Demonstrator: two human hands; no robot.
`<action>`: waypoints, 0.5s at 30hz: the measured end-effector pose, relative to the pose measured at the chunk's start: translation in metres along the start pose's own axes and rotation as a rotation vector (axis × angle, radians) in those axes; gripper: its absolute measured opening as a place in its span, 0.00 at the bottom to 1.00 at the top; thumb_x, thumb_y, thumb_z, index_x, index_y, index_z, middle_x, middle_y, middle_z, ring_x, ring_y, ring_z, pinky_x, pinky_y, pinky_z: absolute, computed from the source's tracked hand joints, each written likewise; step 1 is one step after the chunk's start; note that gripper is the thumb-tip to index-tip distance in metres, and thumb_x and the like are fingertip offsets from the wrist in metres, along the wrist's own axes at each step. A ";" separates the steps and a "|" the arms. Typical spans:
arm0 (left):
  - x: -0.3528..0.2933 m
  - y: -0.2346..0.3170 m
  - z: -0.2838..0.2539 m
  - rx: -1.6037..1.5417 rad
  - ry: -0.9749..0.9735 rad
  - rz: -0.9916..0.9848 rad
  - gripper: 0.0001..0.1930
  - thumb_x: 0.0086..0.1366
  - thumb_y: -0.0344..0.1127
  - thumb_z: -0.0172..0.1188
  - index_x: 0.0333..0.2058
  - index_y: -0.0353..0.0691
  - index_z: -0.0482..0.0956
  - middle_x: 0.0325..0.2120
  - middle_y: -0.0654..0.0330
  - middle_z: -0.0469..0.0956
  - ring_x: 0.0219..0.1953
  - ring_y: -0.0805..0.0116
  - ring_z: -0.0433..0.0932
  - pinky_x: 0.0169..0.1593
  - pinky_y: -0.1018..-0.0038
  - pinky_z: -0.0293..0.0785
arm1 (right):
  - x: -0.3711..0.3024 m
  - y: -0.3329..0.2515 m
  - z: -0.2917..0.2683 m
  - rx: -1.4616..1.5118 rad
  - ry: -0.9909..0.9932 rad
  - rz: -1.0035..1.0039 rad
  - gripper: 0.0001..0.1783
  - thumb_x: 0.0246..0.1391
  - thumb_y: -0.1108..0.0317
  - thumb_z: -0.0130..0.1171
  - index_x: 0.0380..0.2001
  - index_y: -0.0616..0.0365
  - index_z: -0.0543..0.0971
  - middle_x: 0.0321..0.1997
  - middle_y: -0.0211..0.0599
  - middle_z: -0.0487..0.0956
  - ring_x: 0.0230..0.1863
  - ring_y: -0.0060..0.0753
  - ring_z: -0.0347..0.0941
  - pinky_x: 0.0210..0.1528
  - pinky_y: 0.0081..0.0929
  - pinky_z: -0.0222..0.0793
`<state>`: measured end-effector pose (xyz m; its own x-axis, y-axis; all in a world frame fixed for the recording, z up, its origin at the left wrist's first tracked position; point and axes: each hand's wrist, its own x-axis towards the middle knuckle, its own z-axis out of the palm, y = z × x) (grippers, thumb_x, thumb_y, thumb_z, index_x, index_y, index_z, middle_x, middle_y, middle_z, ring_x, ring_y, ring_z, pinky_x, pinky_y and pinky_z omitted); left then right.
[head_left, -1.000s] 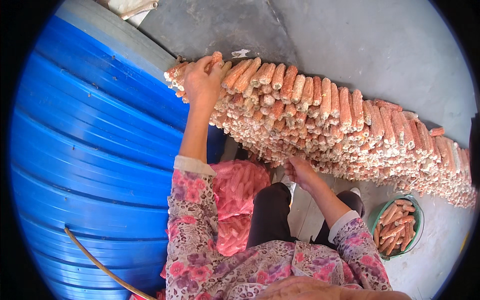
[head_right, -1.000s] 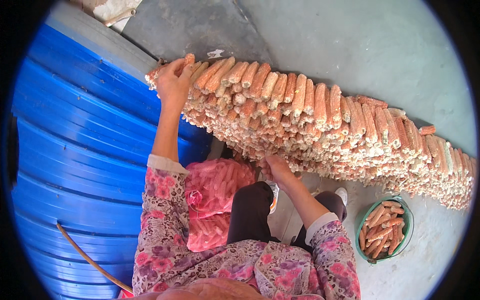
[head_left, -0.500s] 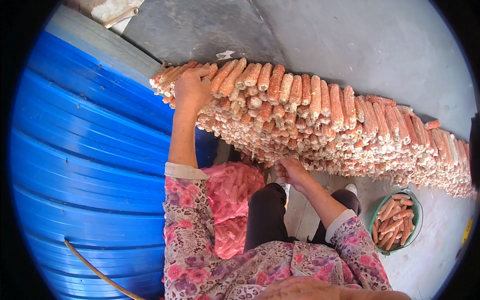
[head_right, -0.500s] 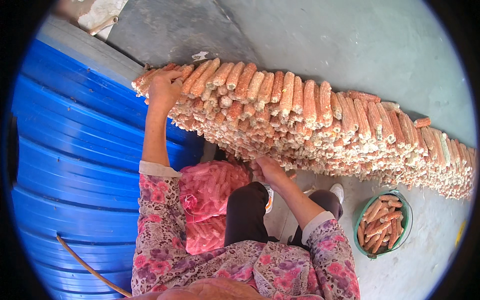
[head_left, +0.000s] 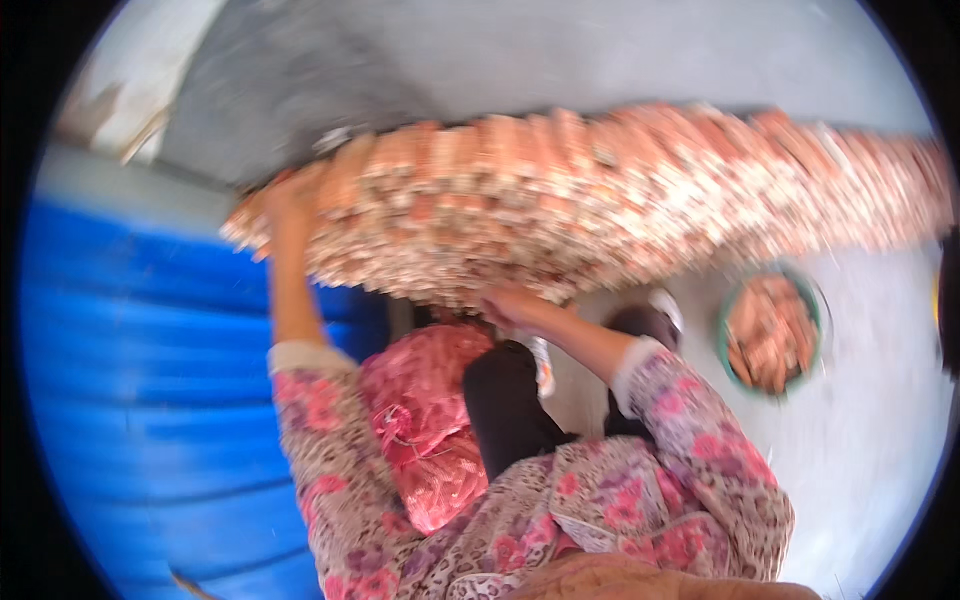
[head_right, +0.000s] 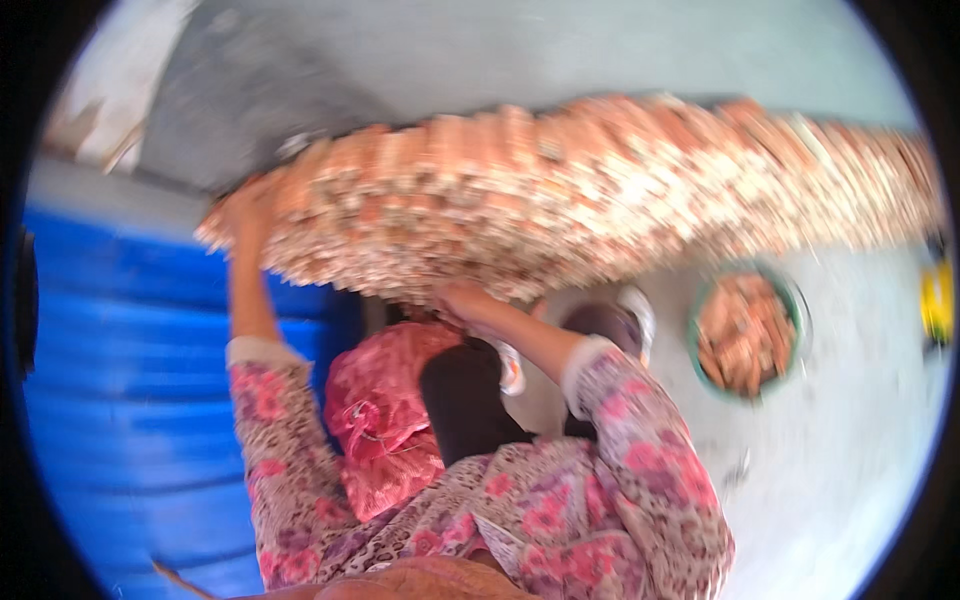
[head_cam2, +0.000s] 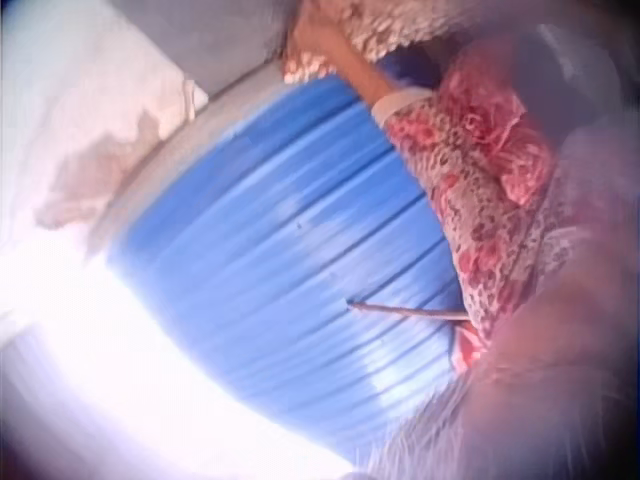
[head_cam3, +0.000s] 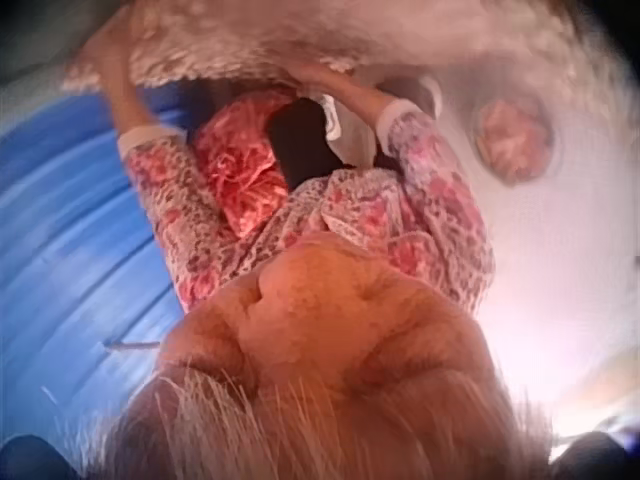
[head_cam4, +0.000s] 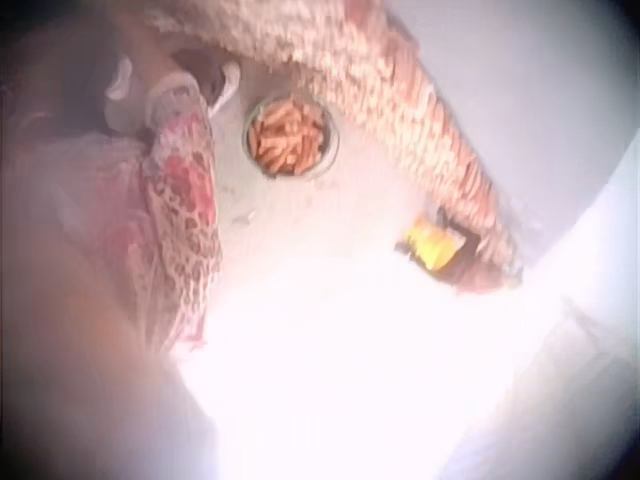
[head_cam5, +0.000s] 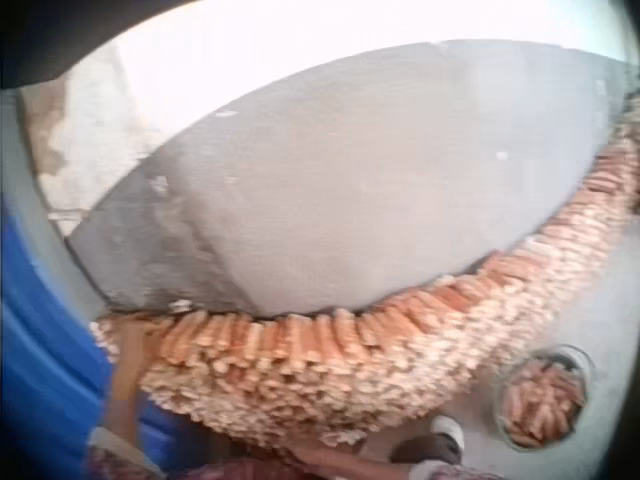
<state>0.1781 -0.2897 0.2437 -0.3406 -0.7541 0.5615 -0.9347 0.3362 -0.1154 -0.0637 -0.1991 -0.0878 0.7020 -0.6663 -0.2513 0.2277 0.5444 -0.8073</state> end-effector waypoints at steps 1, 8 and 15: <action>-0.018 -0.008 -0.002 -0.027 -0.013 -0.067 0.15 0.69 0.40 0.60 0.46 0.37 0.85 0.41 0.48 0.84 0.41 0.52 0.83 0.48 0.63 0.76 | -0.016 -0.007 0.006 -0.141 0.139 -0.096 0.16 0.67 0.57 0.51 0.30 0.56 0.78 0.24 0.31 0.78 0.16 0.24 0.68 0.19 0.26 0.65; -0.188 0.155 0.028 -0.061 0.322 -0.245 0.18 0.76 0.32 0.50 0.59 0.27 0.74 0.56 0.41 0.77 0.58 0.50 0.77 0.60 0.63 0.73 | -0.216 -0.025 -0.067 -0.230 0.489 -0.645 0.12 0.69 0.61 0.56 0.45 0.59 0.79 0.36 0.32 0.81 0.38 0.23 0.77 0.43 0.25 0.76; -0.343 0.275 0.093 0.001 -0.344 -0.353 0.21 0.72 0.46 0.57 0.53 0.34 0.80 0.54 0.43 0.78 0.58 0.44 0.75 0.61 0.54 0.70 | -0.415 0.074 -0.174 -0.269 1.615 -0.386 0.12 0.59 0.67 0.62 0.44 0.61 0.81 0.37 0.34 0.84 0.38 0.27 0.80 0.44 0.27 0.76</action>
<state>0.0287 0.0086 -0.0566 -0.0166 -0.9646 0.2630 -0.9992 0.0259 0.0319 -0.4558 0.0293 -0.1361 -0.7649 -0.6276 -0.1450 -0.0243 0.2531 -0.9671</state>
